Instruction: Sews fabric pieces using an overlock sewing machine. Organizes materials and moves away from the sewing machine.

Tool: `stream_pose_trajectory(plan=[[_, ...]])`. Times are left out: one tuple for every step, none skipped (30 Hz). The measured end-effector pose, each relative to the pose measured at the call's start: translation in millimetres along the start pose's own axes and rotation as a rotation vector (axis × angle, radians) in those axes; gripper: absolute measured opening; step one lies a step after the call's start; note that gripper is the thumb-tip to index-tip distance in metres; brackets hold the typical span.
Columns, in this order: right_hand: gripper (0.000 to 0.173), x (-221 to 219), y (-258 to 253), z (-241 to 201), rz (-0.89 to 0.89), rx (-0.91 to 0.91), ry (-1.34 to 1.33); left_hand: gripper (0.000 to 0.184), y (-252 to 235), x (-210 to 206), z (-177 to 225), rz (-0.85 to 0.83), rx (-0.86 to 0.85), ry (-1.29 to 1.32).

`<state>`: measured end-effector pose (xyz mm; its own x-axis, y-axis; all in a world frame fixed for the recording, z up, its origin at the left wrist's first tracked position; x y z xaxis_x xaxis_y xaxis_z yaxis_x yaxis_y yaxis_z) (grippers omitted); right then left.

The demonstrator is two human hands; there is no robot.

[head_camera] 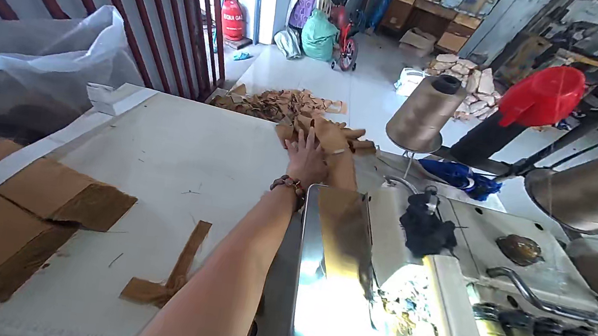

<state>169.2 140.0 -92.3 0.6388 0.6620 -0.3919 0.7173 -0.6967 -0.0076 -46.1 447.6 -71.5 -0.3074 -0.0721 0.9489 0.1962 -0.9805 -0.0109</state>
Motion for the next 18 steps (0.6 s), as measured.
stream_pose_trajectory(plan=[[0.038,2.3,-0.6,1.7,0.004,0.013,-0.012,0.064,4.1,2.7,0.2,0.007,-0.027,0.013],[0.040,5.3,1.1,3.2,-0.015,0.058,-0.023,0.063,7.1,4.1,1.3,0.008,-0.061,0.032],[0.044,6.7,5.4,4.7,-0.030,0.105,-0.037,0.060,9.4,3.7,2.9,0.004,-0.102,0.062],[0.045,7.0,8.7,4.8,-0.038,0.136,-0.040,0.057,11.8,2.0,4.6,0.003,-0.143,0.094],[0.046,7.0,10.7,4.5,-0.031,0.152,-0.039,0.055,15.6,-0.4,5.5,0.002,-0.179,0.118],[0.047,7.5,11.4,5.1,-0.020,0.158,-0.041,0.053,21.2,-3.2,4.7,-0.003,-0.207,0.127],[0.047,8.1,11.0,5.3,-0.005,0.160,-0.036,0.050,29.8,-4.5,2.8,-0.013,-0.230,0.150],[0.047,8.1,10.2,5.6,0.005,0.159,-0.021,0.046,40.9,-3.8,0.0,-0.041,-0.245,0.224],[0.047,7.8,9.4,6.0,0.004,0.155,-0.004,0.043,53.6,-1.8,-3.1,-0.089,-0.246,0.322],[0.047,7.6,9.2,5.5,0.000,0.152,0.014,0.042,67.2,1.3,-5.4,-0.152,-0.240,0.400],[0.048,7.2,9.3,4.5,-0.004,0.147,0.029,0.041,83.7,9.6,-4.8,-0.191,-0.261,0.416],[0.048,6.6,8.7,3.3,-0.003,0.145,0.038,0.037,103.4,25.2,-3.7,-0.186,-0.314,0.389],[0.048,5.9,8.2,1.7,-0.004,0.146,0.046,0.036,124.6,43.6,-4.5,-0.207,-0.344,0.351],[0.048,5.1,8.1,0.1,-0.003,0.145,0.056,0.033,147.5,61.1,-6.6,-0.213,-0.355,0.315],[0.047,4.0,8.3,-1.0,-0.007,0.153,0.066,0.028,172.8,74.9,-10.7,-0.227,-0.352,0.274],[0.047,2.8,8.4,-1.3,-0.013,0.164,0.072,0.023,201.3,85.4,-14.5,-0.249,-0.341,0.233],[0.046,1.8,8.8,-1.5,-0.018,0.170,0.079,0.020,231.8,91.8,-16.4,-0.281,-0.324,0.185],[0.045,1.0,8.9,-2.5,-0.025,0.169,0.092,0.018,262.5,95.2,-16.3,-0.315,-0.288,0.138]])
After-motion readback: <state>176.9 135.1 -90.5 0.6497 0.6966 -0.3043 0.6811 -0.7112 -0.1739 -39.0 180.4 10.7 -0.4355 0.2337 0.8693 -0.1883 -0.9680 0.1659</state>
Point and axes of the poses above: each hand's wrist, its own y-axis away from the middle knuckle, its own x-axis out of the back of the hand, z = x × y, the point moved 9 cm from there along -y, towards the middle knuckle, and after that the axes turned 4 degrees about -z, right-handed, at the moved point
